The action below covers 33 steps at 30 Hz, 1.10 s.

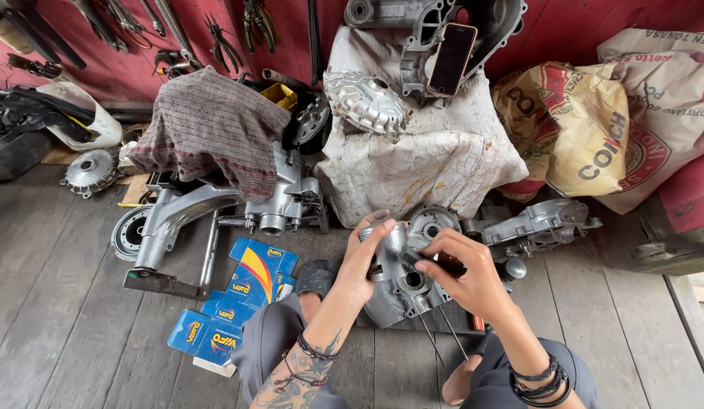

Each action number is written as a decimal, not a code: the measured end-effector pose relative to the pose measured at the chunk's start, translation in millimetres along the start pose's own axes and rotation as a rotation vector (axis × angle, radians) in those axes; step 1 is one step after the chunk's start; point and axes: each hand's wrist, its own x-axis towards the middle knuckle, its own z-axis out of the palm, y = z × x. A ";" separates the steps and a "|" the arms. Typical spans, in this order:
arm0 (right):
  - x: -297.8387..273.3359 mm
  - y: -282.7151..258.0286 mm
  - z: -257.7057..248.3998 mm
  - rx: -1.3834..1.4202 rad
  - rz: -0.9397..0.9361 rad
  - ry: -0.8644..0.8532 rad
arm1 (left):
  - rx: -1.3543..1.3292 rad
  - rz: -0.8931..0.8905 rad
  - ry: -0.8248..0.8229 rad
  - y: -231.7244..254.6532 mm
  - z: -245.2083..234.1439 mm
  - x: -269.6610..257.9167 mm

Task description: The person sits on the floor and uses a screwdriver to remove a piston pin from a piston. They then use a brush to clean the piston surface.

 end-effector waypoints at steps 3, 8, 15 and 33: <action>-3.0 19.0 5.2 -0.054 0.012 0.095 | 0.048 -0.008 -0.013 -1.9 -0.3 -2.2; 0.4 10.6 -0.2 0.001 -0.014 0.011 | 0.020 -0.011 -0.015 -3.5 -4.9 3.6; -5.3 26.3 1.5 -0.054 0.069 -0.073 | -0.045 -0.001 -0.003 -8.5 -4.9 6.5; -51.0 -5.9 4.3 0.549 0.197 -0.126 | -0.483 -0.259 0.099 -26.8 -37.0 -105.0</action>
